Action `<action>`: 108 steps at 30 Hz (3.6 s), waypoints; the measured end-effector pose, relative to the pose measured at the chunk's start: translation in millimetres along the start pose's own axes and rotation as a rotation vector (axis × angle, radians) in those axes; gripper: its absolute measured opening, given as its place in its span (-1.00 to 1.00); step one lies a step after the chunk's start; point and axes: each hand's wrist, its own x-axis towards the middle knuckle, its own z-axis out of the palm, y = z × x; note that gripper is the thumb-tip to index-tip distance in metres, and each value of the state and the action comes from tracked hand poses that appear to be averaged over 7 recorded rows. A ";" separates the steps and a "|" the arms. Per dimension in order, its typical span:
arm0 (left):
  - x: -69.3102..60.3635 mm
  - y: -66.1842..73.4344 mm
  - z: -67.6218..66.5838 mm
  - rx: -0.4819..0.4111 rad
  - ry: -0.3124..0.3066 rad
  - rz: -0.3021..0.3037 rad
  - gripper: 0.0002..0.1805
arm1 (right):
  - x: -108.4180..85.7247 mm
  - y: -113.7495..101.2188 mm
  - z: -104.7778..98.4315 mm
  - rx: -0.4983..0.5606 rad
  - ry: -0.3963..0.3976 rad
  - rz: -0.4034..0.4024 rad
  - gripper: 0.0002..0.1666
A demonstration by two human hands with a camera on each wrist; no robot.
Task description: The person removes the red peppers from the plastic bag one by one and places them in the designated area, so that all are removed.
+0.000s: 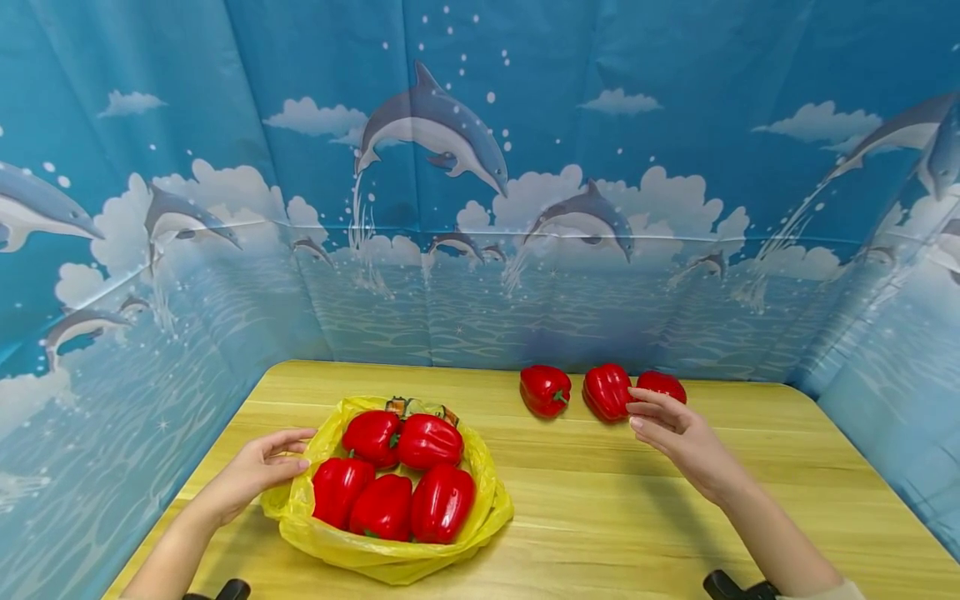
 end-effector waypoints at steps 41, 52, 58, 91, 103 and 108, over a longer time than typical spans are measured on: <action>0.5 -7.0 2.1 0.000 -0.005 0.031 -0.38 | 13.7 20.7 174.3 0.094 -0.275 0.053 -0.41; 0.9 -4.8 2.3 0.004 0.007 0.020 -0.36 | 19.4 24.1 187.4 -0.015 -0.241 0.047 -0.41; 1.0 -3.9 2.4 0.005 0.009 0.024 -0.36 | 21.3 27.8 199.1 -0.093 -0.215 0.028 -0.39; -1.1 -13.0 4.8 0.014 0.016 0.058 -0.37 | 18.4 35.8 220.4 -0.318 -0.149 -0.087 -0.12; 0.0 -16.3 3.8 0.012 0.010 0.067 -0.38 | 15.2 36.9 216.1 -0.298 -0.167 -0.124 -0.12; 0.4 -16.0 3.2 0.001 0.007 0.063 -0.37 | 15.0 35.4 212.0 -0.238 -0.206 -0.130 -0.14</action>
